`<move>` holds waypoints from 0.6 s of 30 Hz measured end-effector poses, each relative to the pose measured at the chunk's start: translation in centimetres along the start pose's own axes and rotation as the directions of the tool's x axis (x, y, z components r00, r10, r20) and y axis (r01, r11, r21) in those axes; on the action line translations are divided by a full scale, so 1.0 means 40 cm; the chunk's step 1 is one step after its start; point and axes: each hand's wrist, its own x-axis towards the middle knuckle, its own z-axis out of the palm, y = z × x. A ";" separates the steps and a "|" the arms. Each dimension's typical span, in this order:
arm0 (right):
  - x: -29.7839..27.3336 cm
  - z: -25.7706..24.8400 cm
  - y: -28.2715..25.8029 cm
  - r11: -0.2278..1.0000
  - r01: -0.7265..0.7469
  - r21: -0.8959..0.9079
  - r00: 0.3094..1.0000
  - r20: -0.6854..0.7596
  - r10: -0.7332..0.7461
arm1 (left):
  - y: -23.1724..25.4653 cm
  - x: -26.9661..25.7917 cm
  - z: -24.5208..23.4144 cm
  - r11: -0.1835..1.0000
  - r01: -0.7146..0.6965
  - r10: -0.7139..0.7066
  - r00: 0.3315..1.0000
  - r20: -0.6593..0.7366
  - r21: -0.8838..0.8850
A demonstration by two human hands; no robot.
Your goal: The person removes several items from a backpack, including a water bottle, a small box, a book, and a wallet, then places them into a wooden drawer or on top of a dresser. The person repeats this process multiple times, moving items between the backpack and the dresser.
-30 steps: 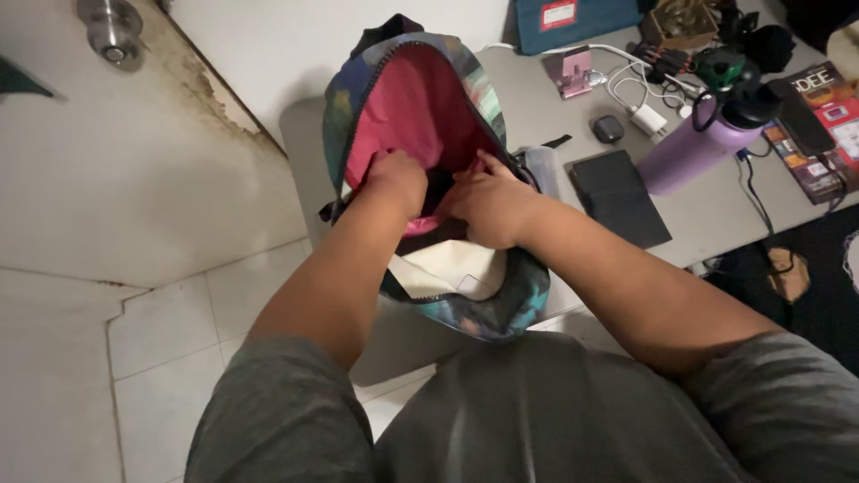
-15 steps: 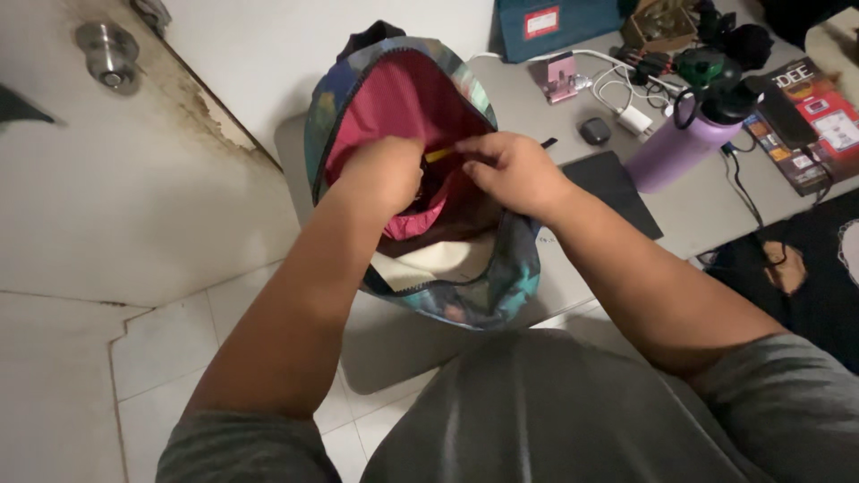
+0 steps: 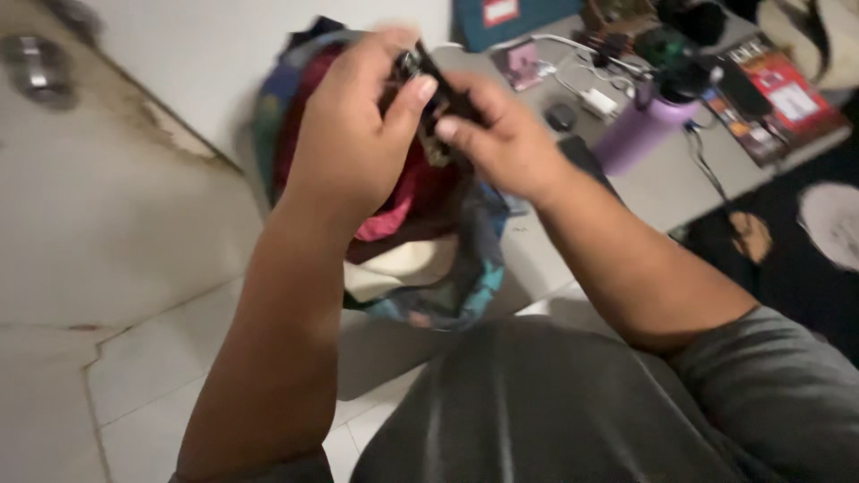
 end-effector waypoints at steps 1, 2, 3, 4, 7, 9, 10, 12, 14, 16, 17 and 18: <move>-0.011 -0.033 0.002 0.996 0.089 0.026 0.996 0.004 -0.089 | 0.015 0.002 0.028 0.991 0.061 -0.060 0.998 0.011 -0.121; -0.034 -0.065 0.007 0.985 -0.012 0.172 1.000 -0.021 0.016 | 0.030 0.003 0.057 0.963 0.123 -0.119 0.992 0.031 -0.238; -0.054 -0.101 0.017 0.943 -0.101 0.318 0.993 -0.028 0.116 | 0.042 0.003 0.080 0.921 0.182 -0.175 0.983 0.054 -0.344; -0.078 -0.139 0.033 0.870 -0.180 0.459 0.977 -0.020 0.213 | 0.055 -0.005 0.105 0.946 0.097 -0.090 0.995 0.038 -0.309; -0.194 -0.227 0.132 0.745 -0.347 0.571 0.900 -0.023 0.436 | 0.073 -0.039 0.162 0.974 -0.048 0.064 0.996 0.062 -0.220; -0.284 -0.230 0.229 0.662 -0.368 0.653 0.792 -0.154 0.591 | 0.070 -0.046 0.182 0.983 -0.011 0.036 0.990 0.140 -0.181; -0.333 -0.228 0.270 0.629 -0.422 0.653 0.717 -0.185 0.672 | 0.066 -0.041 0.190 0.983 0.047 -0.016 0.985 0.172 -0.178; -0.432 -0.226 0.335 0.501 -0.508 0.701 0.551 -0.183 0.814 | 0.054 -0.029 0.199 0.973 0.162 -0.120 0.964 0.237 -0.166; -0.506 -0.220 0.388 0.312 -0.547 0.777 0.380 -0.102 0.920 | 0.046 -0.010 0.205 0.980 0.155 -0.118 0.956 0.269 -0.121; -0.549 -0.201 0.437 0.269 -0.607 0.747 0.349 -0.053 0.935 | 0.052 0.001 0.209 0.969 0.229 -0.187 0.928 0.323 -0.097; -0.561 -0.194 0.458 0.249 -0.637 0.730 0.335 -0.029 0.942 | 0.060 0.005 0.206 0.948 0.302 -0.250 0.899 0.360 -0.095; -0.567 -0.187 0.477 0.262 -0.672 0.692 0.330 -0.036 0.943 | 0.070 0.009 0.201 0.923 0.374 -0.311 0.864 0.397 -0.090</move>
